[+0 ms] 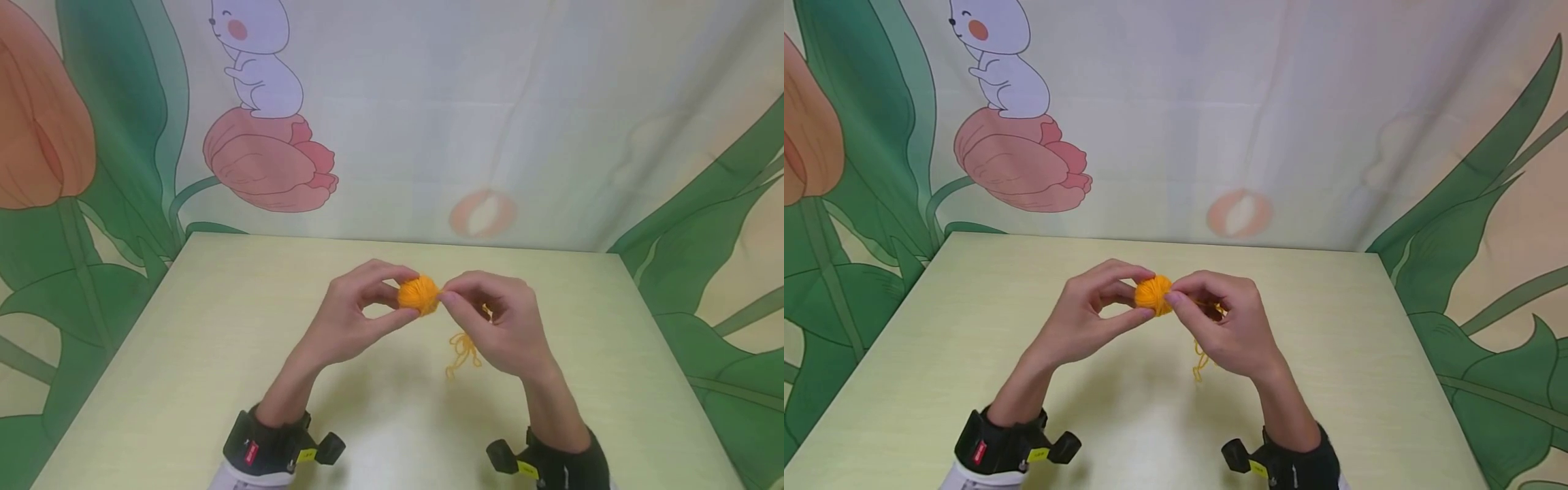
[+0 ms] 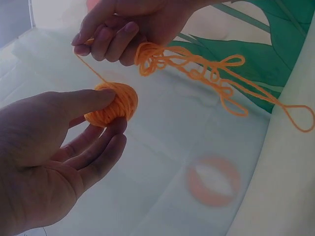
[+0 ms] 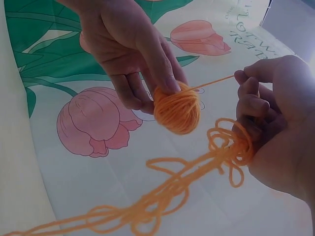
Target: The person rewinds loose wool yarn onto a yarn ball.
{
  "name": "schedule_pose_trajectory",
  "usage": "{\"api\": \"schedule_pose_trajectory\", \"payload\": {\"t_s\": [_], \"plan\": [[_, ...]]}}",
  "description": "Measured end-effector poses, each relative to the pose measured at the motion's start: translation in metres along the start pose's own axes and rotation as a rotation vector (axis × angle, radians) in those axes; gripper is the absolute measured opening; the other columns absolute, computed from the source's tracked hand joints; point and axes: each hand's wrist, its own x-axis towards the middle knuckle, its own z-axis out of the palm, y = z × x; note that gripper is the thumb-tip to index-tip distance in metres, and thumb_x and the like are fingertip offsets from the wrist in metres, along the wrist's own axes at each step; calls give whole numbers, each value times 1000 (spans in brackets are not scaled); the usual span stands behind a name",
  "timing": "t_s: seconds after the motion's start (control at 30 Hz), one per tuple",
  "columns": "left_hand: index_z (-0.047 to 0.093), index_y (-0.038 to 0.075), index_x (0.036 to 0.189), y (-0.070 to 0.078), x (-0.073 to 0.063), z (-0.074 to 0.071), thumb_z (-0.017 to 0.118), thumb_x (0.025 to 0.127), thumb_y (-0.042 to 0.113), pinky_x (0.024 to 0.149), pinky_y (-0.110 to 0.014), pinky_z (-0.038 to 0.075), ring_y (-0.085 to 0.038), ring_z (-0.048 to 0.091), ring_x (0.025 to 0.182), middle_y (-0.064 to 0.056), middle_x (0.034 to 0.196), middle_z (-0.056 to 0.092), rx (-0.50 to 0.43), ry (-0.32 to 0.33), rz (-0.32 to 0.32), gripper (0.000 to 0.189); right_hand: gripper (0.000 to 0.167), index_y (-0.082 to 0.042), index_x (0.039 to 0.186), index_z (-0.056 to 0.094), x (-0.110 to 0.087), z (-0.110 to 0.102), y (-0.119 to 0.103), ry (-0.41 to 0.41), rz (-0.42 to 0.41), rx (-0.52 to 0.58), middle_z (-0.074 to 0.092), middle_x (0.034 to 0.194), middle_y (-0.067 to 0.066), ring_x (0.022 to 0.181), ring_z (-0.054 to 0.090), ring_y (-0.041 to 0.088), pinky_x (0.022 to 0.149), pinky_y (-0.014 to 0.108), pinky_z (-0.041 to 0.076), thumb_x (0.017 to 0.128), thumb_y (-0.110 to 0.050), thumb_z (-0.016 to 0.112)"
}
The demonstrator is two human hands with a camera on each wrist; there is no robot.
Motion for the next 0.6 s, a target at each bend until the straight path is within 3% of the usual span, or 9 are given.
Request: {"api": "schedule_pose_trajectory", "payload": {"t_s": [0.33,0.6], "plan": [[77,9,136,4,-2,0,92,92,1,95,-38,73,-20,86,100,-10,125,78,-127,-124,24,47,8,0,107,80,1,-1,13,39,-10,-56,76,85,12,61,50,11,51,20,45,101,5,77],[74,6,135,8,-3,0,89,92,-7,95,-42,73,-23,86,102,-13,125,75,-245,-192,41,47,17,-2,107,81,2,2,28,28,61,-65,76,86,10,61,50,12,54,21,46,99,11,74]]}}
